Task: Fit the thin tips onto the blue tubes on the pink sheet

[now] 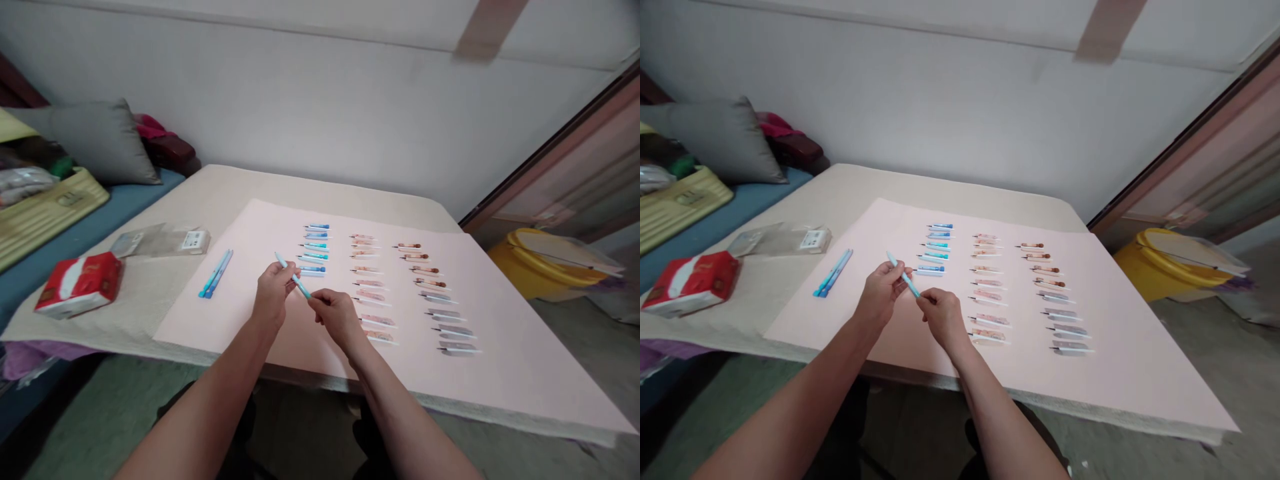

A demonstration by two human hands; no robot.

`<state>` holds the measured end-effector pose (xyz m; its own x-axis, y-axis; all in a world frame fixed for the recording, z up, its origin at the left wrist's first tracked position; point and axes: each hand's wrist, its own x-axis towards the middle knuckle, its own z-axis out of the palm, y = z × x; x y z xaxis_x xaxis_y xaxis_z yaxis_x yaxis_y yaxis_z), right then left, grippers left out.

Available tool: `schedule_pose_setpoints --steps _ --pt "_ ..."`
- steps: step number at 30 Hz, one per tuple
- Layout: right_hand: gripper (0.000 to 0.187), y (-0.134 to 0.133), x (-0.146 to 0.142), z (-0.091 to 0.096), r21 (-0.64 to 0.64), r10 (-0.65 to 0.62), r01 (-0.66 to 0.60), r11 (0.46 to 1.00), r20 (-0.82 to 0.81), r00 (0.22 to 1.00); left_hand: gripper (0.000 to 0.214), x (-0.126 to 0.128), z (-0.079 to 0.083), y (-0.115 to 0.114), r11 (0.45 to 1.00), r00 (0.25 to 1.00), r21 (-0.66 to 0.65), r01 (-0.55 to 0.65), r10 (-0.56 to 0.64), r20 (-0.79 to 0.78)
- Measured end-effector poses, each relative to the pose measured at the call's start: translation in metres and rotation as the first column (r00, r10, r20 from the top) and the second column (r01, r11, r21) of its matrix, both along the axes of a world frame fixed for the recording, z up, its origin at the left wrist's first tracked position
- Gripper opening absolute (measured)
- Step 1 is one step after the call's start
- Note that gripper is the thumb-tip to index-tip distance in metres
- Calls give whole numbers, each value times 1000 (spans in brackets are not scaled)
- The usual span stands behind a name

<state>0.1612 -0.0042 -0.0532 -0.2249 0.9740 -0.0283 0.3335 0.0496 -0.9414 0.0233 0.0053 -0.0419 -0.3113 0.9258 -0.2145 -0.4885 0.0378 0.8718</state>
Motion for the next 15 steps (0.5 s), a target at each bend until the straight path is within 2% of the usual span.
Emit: schedule_pose_setpoints --steps 4,11,15 --pt "15 -3 -3 -1 -5 12 -12 1000 21 1000 21 -4 -4 1 997 999 -65 -49 48 -12" --pt "15 -1 -1 -1 11 0 0 1000 24 1000 28 -8 2 2 999 992 -40 32 -27 122" --pt "15 -3 -3 2 44 -3 1 999 64 998 20 -5 0 2 999 999 -34 -18 19 33"
